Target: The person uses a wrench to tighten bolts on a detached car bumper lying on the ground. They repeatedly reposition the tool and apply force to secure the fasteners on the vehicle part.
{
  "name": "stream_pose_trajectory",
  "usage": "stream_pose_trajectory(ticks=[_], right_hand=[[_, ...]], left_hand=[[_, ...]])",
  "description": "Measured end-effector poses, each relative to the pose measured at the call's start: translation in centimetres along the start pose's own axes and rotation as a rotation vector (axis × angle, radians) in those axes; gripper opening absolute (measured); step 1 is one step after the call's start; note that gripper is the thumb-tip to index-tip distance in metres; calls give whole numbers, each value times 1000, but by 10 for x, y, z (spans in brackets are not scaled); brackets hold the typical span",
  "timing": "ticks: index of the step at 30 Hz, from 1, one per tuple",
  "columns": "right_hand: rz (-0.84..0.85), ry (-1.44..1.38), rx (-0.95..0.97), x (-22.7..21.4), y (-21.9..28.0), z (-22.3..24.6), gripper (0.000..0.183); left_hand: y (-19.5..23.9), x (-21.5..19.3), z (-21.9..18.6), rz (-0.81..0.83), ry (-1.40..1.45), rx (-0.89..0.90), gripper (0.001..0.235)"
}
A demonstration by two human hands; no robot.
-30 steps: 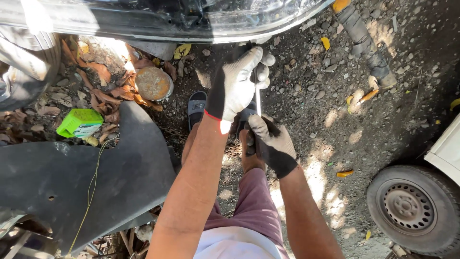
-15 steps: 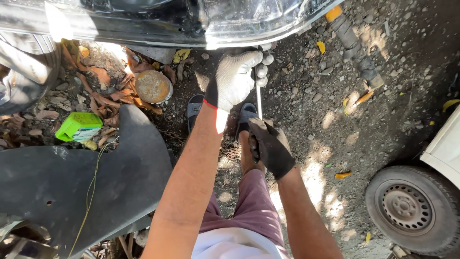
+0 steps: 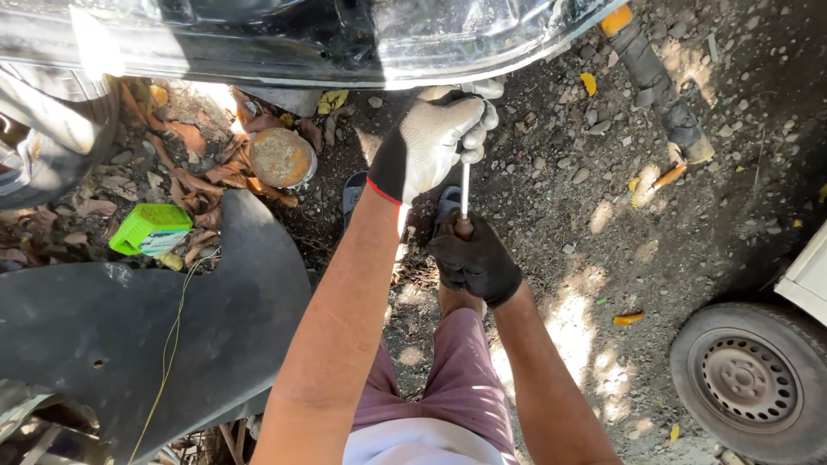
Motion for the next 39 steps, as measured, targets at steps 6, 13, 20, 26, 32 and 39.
stream_pose_trajectory(ticks=[6, 13, 20, 26, 32, 39], right_hand=[[115, -122, -13, -1, -7, -5, 21], [-114, 55, 12, 3, -9, -6, 15], [-272, 423, 23, 14, -12, 28, 12], [-272, 376, 79, 16, 12, 24, 16], [-219, 472, -72, 23, 21, 31, 33], [-150, 67, 110, 23, 31, 35, 32]], left_hand=[[-8, -10, 9, -31, -29, -3, 22], [7, -2, 5, -85, -52, 14, 23], [9, -5, 10, -4, 84, 134, 15], [8, -13, 18, -34, 133, 114, 14], [10, -1, 7, -94, 134, 67, 13], [9, -3, 1, -52, 132, 2, 19]])
Point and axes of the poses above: each hand's wrist, its own y-axis away from the middle knuckle, its own x-axis out of the palm, z = x × y, the point moved 1 cm from there along -y, towards the middle knuckle, and after that the axes turned 5 degrees about -x, right-handed, at the moved point
